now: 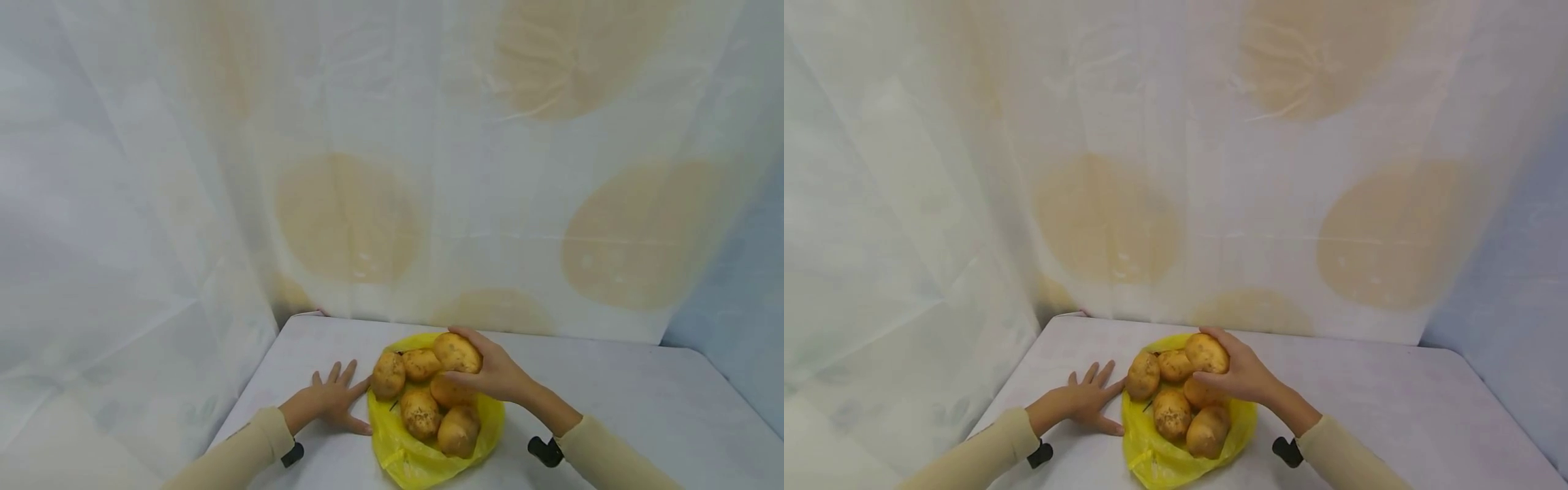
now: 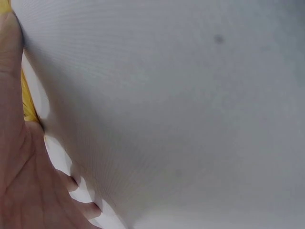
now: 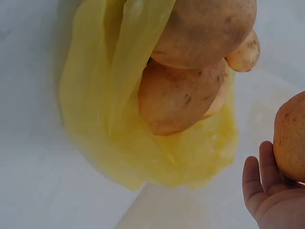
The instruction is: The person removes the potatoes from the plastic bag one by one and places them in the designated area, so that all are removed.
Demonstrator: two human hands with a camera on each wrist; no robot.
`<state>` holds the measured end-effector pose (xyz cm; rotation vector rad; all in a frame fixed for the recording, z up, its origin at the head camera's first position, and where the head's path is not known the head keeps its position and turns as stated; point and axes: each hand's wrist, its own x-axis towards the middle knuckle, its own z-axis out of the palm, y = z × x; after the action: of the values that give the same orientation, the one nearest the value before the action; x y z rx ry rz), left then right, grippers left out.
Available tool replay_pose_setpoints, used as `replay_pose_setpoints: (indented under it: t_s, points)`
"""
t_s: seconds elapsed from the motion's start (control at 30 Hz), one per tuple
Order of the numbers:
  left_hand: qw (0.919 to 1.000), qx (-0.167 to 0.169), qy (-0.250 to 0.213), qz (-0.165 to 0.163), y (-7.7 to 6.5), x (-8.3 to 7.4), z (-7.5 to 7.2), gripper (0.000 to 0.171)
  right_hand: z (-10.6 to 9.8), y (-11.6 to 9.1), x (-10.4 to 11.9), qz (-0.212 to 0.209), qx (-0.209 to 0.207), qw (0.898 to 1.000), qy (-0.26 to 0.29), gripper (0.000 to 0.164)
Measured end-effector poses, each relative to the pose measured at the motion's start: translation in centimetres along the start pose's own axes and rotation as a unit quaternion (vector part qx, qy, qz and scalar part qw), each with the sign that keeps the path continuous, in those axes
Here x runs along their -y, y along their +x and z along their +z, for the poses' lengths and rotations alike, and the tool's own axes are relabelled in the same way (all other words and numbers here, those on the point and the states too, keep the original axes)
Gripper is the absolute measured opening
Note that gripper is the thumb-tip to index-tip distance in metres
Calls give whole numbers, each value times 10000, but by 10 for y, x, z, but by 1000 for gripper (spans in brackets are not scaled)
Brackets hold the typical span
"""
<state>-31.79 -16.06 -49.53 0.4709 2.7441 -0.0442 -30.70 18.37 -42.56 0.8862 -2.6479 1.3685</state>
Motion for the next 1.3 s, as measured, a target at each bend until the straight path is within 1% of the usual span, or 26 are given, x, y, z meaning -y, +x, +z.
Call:
replay_pose_setpoints:
  t_s: [0.23,0.47,0.67,0.97,1.3]
  points:
    - [9999,-10,115,18,2,-4,0,106,-16,-12,-5,46,-197,9998,-64,76]
    - [10000,9,80,-28,5,-4,0,106,-36,-17,-13,54,-441,9989,-165,75]
    - [9999,64,56,-72,6,-2,4,107,-50,-23,-21,257,-666,9972,-227,76]
    - [9999,46,65,-102,3,0,3,107,-67,-33,-35,403,-938,9940,-392,76]
    - [10000,-8,3,-75,0,2,2,106,-82,-38,-53,796,-1038,9895,-617,78]
